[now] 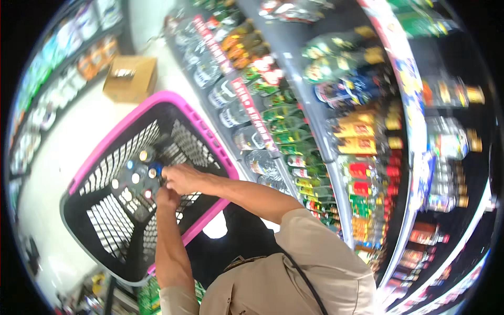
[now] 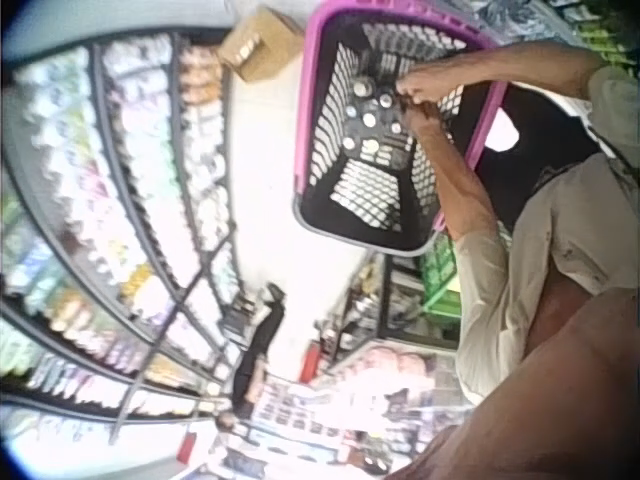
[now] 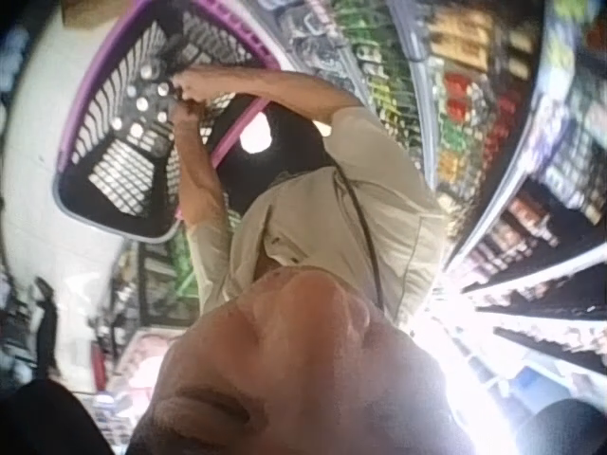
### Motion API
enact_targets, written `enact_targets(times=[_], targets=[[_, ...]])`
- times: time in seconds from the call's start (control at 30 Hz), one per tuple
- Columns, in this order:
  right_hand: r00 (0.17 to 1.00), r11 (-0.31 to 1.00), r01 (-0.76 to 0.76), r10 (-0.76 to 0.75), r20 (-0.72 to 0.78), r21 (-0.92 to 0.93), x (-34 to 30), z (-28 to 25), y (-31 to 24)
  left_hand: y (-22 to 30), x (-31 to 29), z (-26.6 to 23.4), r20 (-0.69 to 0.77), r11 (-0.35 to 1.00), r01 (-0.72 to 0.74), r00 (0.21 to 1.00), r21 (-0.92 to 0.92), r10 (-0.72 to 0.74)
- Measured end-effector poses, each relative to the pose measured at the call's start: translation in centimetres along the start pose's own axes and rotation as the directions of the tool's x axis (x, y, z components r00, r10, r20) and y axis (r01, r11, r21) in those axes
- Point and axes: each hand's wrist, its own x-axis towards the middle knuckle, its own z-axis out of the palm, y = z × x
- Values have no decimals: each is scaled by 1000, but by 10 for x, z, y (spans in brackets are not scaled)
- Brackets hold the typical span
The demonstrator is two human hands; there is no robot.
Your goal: Picking various glass bottles of beverages and condiments from supermarket shelves and placing them into a shopping basket.
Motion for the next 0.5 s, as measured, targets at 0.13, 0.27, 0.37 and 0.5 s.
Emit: enact_targets(times=[0.13,0.27,0.37,0.5], targets=[[917,975,176,-114,-382,132,-114,-86,-42,-2,-27,-3,120,955,-81,992,286,49],[583,961,75,175,-794,267,-237,-123,-5,-8,-98,51,208,894,-257,959,368,191],[101,956,-83,289,-952,281,-315,-146,16,-8,-125,58,267,848,-306,942,432,203],[-288,947,-184,204,-936,263,-399,-189,47,-21,-148,76,416,782,-387,891,488,182]])
